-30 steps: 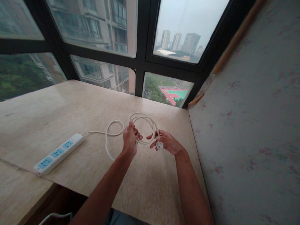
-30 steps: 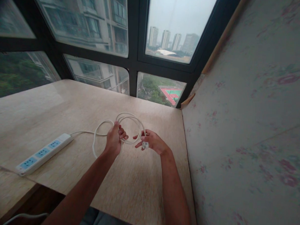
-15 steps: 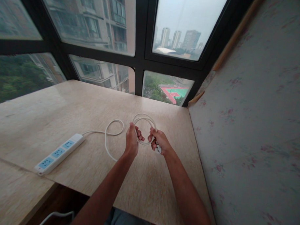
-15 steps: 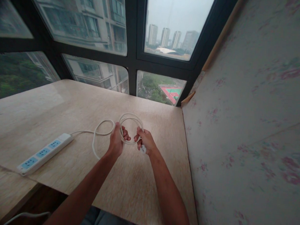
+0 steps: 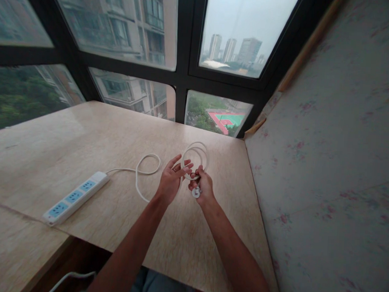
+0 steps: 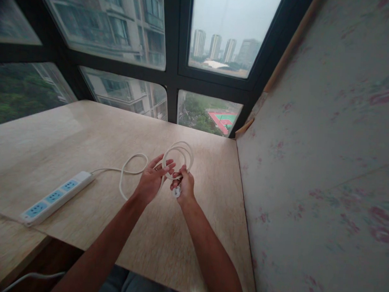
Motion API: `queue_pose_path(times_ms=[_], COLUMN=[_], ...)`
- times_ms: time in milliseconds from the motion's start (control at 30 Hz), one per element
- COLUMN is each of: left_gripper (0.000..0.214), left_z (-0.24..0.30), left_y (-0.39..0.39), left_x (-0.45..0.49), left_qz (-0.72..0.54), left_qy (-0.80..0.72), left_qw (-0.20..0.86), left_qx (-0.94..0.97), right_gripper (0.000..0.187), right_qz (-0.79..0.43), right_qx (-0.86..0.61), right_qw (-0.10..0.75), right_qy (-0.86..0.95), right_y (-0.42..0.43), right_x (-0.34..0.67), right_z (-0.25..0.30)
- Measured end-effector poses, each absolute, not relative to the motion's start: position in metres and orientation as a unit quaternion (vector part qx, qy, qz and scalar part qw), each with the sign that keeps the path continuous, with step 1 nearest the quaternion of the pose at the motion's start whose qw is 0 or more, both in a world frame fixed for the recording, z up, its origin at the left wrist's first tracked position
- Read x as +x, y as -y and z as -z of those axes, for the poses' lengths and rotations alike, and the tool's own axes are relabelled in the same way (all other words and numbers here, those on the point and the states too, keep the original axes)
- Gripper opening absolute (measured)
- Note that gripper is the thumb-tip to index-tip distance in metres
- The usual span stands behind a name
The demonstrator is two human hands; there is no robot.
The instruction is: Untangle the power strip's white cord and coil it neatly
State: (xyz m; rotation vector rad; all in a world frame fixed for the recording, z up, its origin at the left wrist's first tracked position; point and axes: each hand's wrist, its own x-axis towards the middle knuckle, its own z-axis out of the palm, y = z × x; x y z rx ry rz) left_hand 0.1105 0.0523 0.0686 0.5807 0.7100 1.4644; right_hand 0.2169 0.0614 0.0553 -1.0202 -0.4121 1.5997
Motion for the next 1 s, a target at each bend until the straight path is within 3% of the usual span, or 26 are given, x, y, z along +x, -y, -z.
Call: queue_pose_path(times_ms=[133,300,433,700,1000], left_gripper=[0.015,0.034,0.029,0.031,0.033], left_z=[-0.085,-0.104,-0.105,-0.102,-0.109], left_y=[-0.062,-0.073,-0.077,-0.075,-0.068], left_x=[0.081,0.056,0.059,0.071,0.071], left_qz=[-0.605,-0.443,-0.399,-0.451,-0.389], left_qy=[-0.305,-0.336,-0.392,-0.422,-0.453], left_qw=[0.714,0.813,0.798,0.749,0.705], left_qx=[0.175,0.173,0.223,0.242,0.383], right_gripper=[0.039,0.040,0.036,0.050,0.063], right_qz=[-0.662,-0.668,-0.658,-0.694,-0.679], right_qx=[-0.472,-0.478,-0.481,-0.447,-0.428], right_qw=[0.484,0.361,0.290,0.271,0.232], right_qy=[0.323,0.441,0.501,0.494,0.549], right_y=[-0.065,-0.067,-0.062,-0.059,-0.063], right_x=[0.233,0.252,0.251,0.246,0.257], right_z=[-0.054,-0.056,-0.059,-0.061,-0.056])
